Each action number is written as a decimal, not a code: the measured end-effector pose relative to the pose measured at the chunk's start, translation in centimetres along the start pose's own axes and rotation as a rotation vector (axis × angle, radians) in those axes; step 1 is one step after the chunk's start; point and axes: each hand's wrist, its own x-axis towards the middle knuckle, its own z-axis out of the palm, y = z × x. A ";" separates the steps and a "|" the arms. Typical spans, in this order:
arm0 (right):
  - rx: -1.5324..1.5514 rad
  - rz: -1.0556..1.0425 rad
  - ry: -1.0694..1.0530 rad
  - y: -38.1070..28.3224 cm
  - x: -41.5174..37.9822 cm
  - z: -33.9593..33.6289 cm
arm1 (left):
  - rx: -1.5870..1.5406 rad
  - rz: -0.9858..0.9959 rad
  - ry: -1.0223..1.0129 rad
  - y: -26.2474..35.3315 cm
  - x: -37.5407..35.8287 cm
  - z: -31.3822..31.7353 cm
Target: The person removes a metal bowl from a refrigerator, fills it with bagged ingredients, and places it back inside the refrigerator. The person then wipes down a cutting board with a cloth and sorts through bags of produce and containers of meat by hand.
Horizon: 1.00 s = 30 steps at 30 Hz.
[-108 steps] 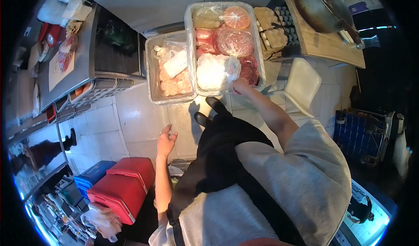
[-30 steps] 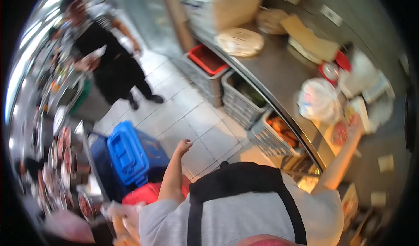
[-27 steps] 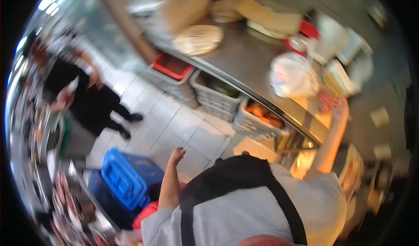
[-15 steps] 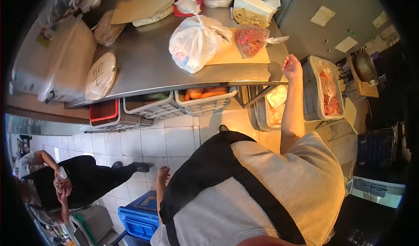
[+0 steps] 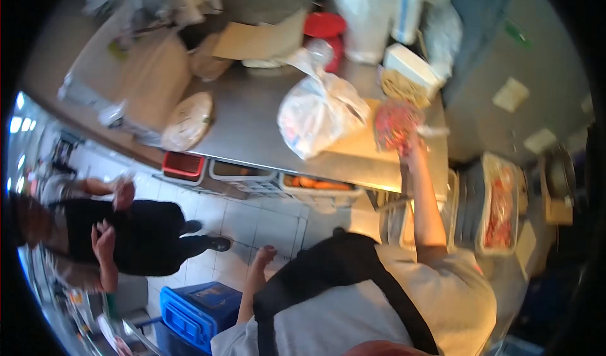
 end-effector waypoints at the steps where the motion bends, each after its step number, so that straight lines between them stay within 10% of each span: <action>1: -0.146 -0.128 0.010 2.7 2.2 -0.8 | 0.036 0.050 -0.020 -0.6 0.9 0.7; 4: -0.521 -0.372 0.013 4.2 3.0 -1.0 | -0.168 -0.227 0.155 5.1 -1.5 0.9; 6: -0.546 -0.263 -0.054 1.4 1.4 -0.6 | 0.282 0.107 0.103 1.2 1.5 2.8; 8: -1.009 -0.789 0.178 0.7 1.8 -2.2 | -0.087 -0.127 0.123 3.5 0.3 1.9; 16: -1.028 -0.761 0.271 -1.0 2.8 -6.0 | -0.393 -0.079 0.233 3.1 -1.8 1.3; 19: -1.000 -0.771 0.185 -2.0 2.0 -6.3 | 0.374 0.327 0.201 -0.6 0.8 3.2; 23: -0.952 -0.725 0.216 -1.5 1.3 -7.2 | 0.176 0.208 0.054 1.6 0.1 4.3; 25: -0.985 -0.729 0.256 -0.9 0.7 -8.1 | -0.455 0.107 -0.087 5.5 -2.2 2.3; 26: -1.011 -0.715 0.260 -0.9 0.0 -8.2 | -1.367 0.108 -0.156 8.7 -6.5 -3.1; 30: -1.032 -0.660 0.268 -1.3 -3.3 -7.8 | -2.637 0.351 -0.500 13.9 -22.9 -30.5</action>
